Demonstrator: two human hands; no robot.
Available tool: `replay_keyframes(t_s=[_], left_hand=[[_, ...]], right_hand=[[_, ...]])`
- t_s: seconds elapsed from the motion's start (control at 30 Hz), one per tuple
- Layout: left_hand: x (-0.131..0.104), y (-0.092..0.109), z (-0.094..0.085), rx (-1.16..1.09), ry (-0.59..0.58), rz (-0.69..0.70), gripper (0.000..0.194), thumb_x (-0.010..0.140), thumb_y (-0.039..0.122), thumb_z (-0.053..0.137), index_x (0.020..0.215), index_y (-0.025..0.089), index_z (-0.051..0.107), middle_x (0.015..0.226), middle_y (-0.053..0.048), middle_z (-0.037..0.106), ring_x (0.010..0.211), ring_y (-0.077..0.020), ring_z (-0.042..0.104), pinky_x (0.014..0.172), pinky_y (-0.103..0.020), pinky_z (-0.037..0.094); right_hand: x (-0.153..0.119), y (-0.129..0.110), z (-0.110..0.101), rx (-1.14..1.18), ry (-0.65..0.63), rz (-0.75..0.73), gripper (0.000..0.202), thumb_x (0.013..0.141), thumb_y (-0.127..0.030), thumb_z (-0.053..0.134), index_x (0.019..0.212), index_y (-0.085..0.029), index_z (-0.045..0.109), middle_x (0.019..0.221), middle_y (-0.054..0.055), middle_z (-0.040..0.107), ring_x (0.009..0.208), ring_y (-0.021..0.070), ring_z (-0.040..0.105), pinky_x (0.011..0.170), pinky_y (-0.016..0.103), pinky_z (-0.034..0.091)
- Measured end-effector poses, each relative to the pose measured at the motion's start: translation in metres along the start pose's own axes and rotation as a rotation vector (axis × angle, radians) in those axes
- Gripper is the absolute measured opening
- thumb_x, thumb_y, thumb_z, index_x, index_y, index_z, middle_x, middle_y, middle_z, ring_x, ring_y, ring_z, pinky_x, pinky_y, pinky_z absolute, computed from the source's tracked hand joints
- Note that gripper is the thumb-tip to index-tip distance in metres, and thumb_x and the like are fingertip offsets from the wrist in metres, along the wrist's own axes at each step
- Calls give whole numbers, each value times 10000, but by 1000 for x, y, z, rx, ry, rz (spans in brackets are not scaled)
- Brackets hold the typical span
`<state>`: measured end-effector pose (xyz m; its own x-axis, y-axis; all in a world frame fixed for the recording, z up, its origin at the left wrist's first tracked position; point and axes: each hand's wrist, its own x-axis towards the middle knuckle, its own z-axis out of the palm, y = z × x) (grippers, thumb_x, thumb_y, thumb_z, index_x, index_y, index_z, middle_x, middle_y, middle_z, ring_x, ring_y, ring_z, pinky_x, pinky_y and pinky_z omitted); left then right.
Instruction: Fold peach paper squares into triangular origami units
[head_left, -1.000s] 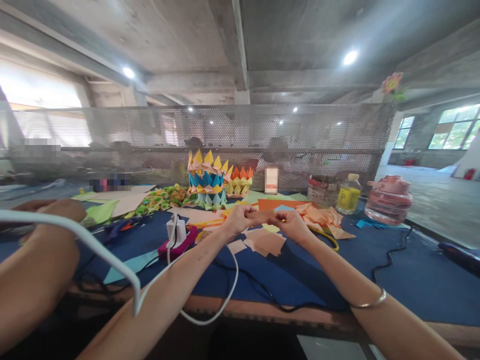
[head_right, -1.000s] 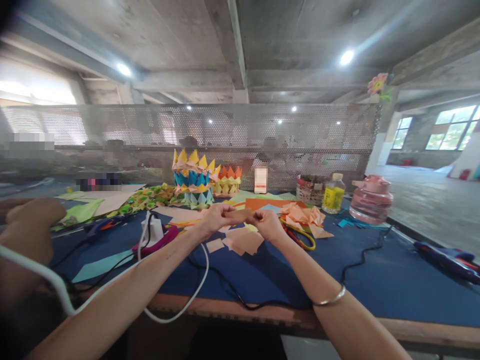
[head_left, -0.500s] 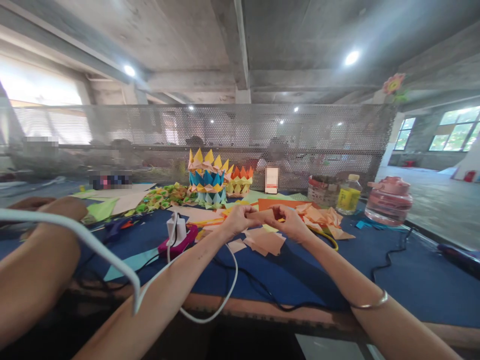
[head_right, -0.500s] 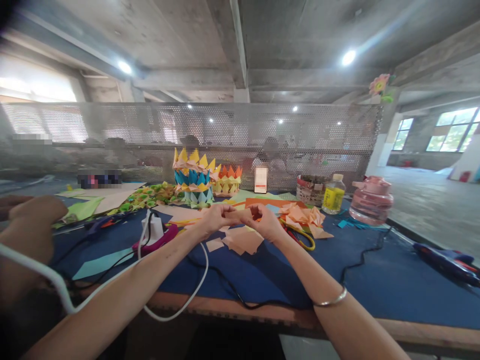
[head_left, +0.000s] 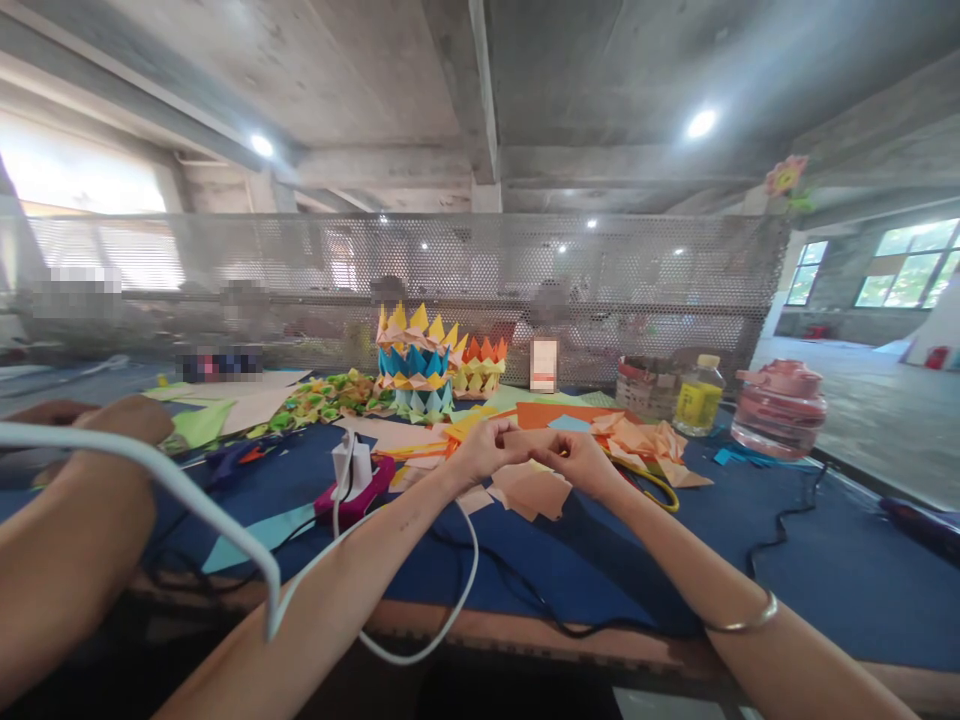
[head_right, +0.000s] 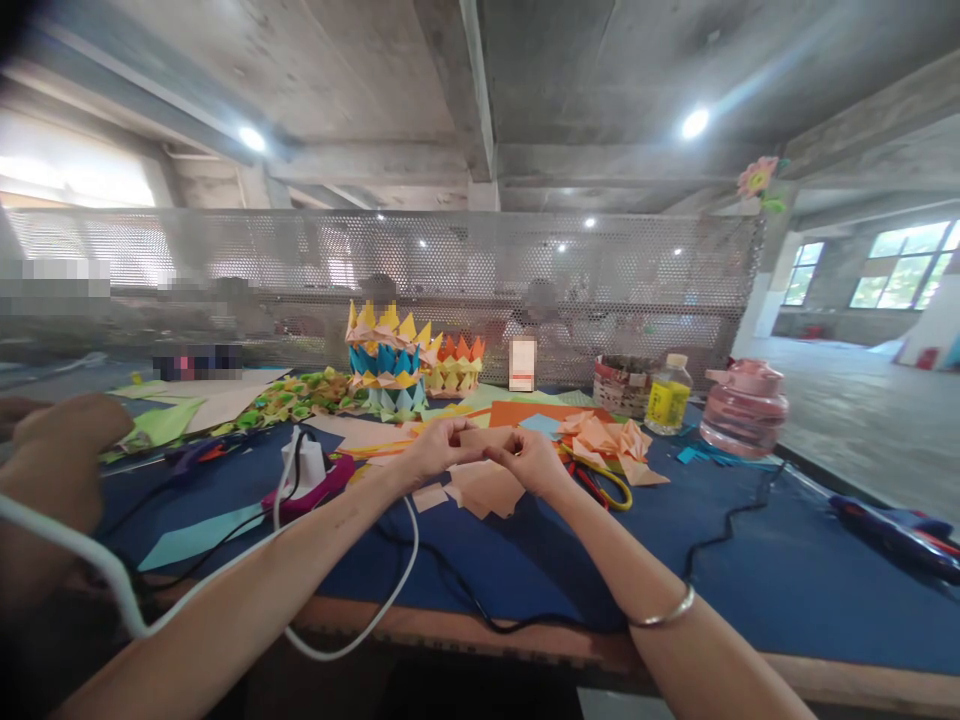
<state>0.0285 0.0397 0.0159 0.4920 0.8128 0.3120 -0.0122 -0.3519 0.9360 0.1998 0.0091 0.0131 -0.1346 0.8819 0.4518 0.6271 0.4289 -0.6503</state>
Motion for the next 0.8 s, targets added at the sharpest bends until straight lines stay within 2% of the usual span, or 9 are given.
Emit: replay_keyframes(t_s=[0.27, 0.5, 0.67, 0.8], left_hand=[[1, -2, -2, 39, 3, 13, 430, 481, 393, 770, 701, 122, 518, 583, 28, 508, 516, -81, 455, 496, -202, 315], [2, -4, -4, 169, 24, 26, 381, 504, 368, 756, 693, 114, 544, 541, 41, 483, 482, -72, 413, 456, -195, 282], [2, -4, -3, 43, -14, 44, 282, 540, 242, 723, 718, 114, 547, 626, 10, 556, 579, -98, 506, 546, -204, 364], [6, -10, -4, 53, 20, 49, 222, 538, 168, 708, 658, 117, 529, 599, 16, 546, 576, -102, 518, 552, -207, 371]], right_hand=[[1, 1, -2, -23, 11, 20, 428, 650, -559, 561, 527, -165, 451, 514, -29, 418, 504, 91, 363, 478, 231, 281], [3, 5, -1, -41, 11, 15, 428, 661, -561, 552, 542, -161, 459, 523, -26, 424, 509, 93, 374, 482, 231, 287], [3, 7, -3, -46, 25, 23, 412, 673, -532, 566, 539, -159, 456, 510, -33, 414, 490, 82, 353, 462, 221, 270], [2, 6, -4, -35, 41, -3, 404, 683, -518, 567, 535, -161, 449, 500, -37, 408, 482, 78, 342, 444, 211, 254]])
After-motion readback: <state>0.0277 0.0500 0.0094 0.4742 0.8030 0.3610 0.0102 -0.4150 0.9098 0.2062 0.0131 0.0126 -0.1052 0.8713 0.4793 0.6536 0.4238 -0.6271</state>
